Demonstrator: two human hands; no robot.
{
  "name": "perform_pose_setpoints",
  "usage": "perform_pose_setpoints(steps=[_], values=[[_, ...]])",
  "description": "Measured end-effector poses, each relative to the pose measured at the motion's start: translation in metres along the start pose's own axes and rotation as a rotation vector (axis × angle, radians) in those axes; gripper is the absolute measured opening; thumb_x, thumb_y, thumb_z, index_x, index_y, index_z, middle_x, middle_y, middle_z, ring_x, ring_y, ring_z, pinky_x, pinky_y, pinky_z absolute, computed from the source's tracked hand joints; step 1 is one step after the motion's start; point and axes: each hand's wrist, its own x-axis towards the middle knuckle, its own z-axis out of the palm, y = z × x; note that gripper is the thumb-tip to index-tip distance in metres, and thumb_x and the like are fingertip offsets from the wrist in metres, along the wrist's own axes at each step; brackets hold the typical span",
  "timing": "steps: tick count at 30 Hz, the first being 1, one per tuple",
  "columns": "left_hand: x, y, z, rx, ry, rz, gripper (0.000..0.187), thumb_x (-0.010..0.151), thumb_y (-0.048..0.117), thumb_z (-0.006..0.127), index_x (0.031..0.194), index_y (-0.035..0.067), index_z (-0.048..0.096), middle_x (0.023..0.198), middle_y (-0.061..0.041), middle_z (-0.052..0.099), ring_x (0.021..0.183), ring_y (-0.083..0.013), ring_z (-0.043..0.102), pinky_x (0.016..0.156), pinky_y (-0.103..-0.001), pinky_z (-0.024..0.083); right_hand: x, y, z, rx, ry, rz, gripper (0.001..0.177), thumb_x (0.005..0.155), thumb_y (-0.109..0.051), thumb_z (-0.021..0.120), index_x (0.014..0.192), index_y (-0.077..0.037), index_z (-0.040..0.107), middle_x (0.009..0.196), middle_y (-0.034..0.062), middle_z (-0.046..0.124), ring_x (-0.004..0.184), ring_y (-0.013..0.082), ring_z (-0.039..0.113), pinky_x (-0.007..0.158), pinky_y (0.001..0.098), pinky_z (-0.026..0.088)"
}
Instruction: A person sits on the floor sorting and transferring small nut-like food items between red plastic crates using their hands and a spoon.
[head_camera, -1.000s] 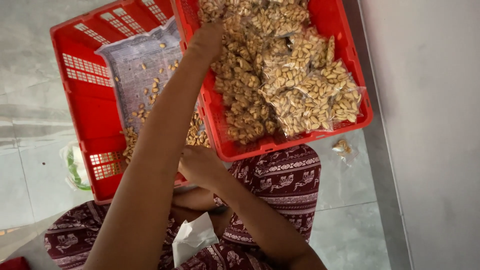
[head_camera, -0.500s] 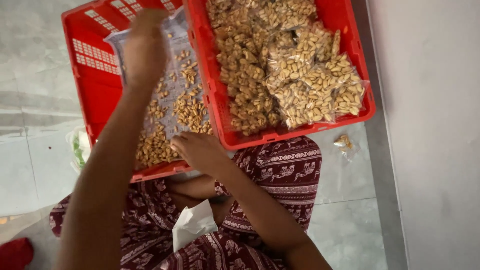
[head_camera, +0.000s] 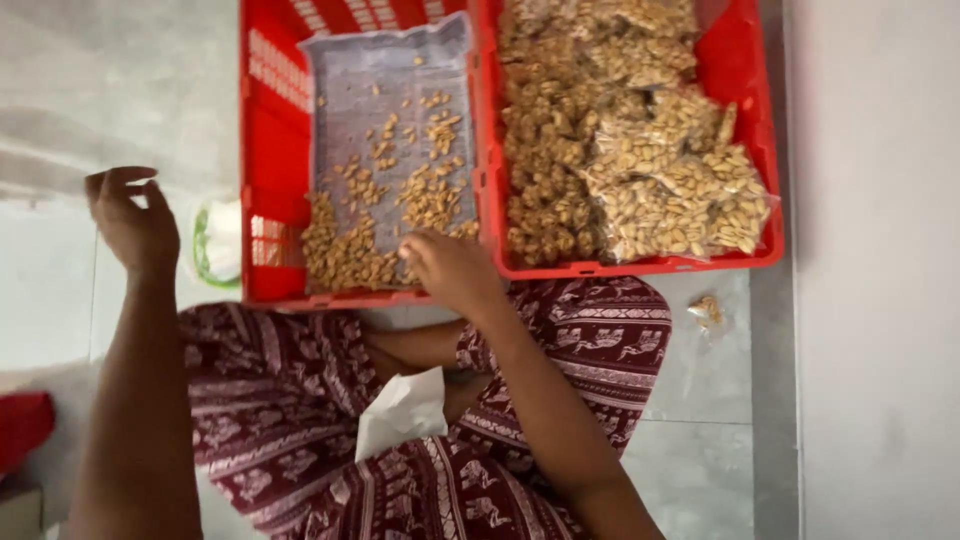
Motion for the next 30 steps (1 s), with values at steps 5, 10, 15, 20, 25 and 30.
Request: perform_pose_setpoints(steps=[5, 10, 15, 20, 25, 30], values=[[-0.039, -0.106, 0.042, -0.166, -0.006, -0.098, 0.029, 0.088, -0.014, 0.064, 0.106, 0.007, 0.071, 0.112, -0.014, 0.057, 0.088, -0.0265, 0.069, 0.07, -0.033, 0.059, -0.001, 0.012, 0.019, -0.095, 0.082, -0.009, 0.039, 0.106, -0.038, 0.046, 0.127, -0.012, 0.063, 0.116, 0.0131, 0.07, 0.097, 0.0367, 0.066, 0.077, 0.0504, 0.046], [-0.034, -0.075, 0.042, 0.051, -0.16, -0.401, 0.033, 0.077, 0.013, 0.052, 0.091, 0.021, 0.08, 0.088, -0.012, 0.078, 0.086, -0.0416, 0.072, 0.078, -0.051, 0.054, -0.006, 0.002, 0.016, -0.23, 0.171, -0.099, 0.027, 0.111, -0.034, 0.04, 0.113, -0.017, 0.062, 0.075, 0.0022, 0.06, 0.051, 0.0225, 0.052, 0.05, 0.0382, 0.037], [-0.035, -0.053, 0.058, 0.156, -0.502, -0.408, 0.018, 0.093, 0.0, 0.068, 0.091, 0.017, 0.075, 0.089, -0.01, 0.075, 0.076, -0.031, 0.074, 0.06, -0.046, 0.06, -0.006, -0.007, 0.014, -0.178, 0.178, -0.066, 0.037, 0.112, -0.034, 0.038, 0.116, -0.01, 0.067, 0.084, 0.0016, 0.067, 0.053, 0.018, 0.054, 0.047, 0.0327, 0.037], [-0.04, -0.046, 0.077, 0.177, -0.632, -0.308, 0.022, 0.094, 0.02, 0.073, 0.113, 0.011, 0.068, 0.119, -0.017, 0.061, 0.103, -0.0376, 0.063, 0.081, -0.051, 0.056, -0.003, -0.008, 0.022, -0.205, 0.224, -0.009, 0.034, 0.111, -0.03, 0.04, 0.118, -0.011, 0.067, 0.085, 0.0021, 0.069, 0.06, 0.0199, 0.06, 0.051, 0.0347, 0.041], [-0.04, -0.047, 0.095, 0.235, -0.812, -0.356, 0.084, 0.093, 0.042, 0.078, 0.16, 0.009, 0.039, 0.147, -0.032, 0.041, 0.137, -0.05, 0.048, 0.106, -0.062, 0.05, -0.002, 0.0, 0.023, -0.224, 0.333, 0.124, 0.03, 0.109, -0.032, 0.05, 0.114, -0.011, 0.07, 0.094, 0.0155, 0.075, 0.091, 0.0399, 0.073, 0.079, 0.052, 0.058], [-0.032, -0.025, 0.069, 0.265, -0.877, -0.43, 0.081, 0.094, 0.046, 0.07, 0.152, -0.002, 0.039, 0.146, -0.038, 0.041, 0.136, -0.0519, 0.042, 0.111, -0.059, 0.04, 0.0, -0.007, 0.02, -0.235, 0.266, 0.01, 0.034, 0.111, -0.033, 0.037, 0.106, -0.011, 0.063, 0.078, 0.0012, 0.062, 0.051, 0.0167, 0.051, 0.045, 0.0321, 0.037]])
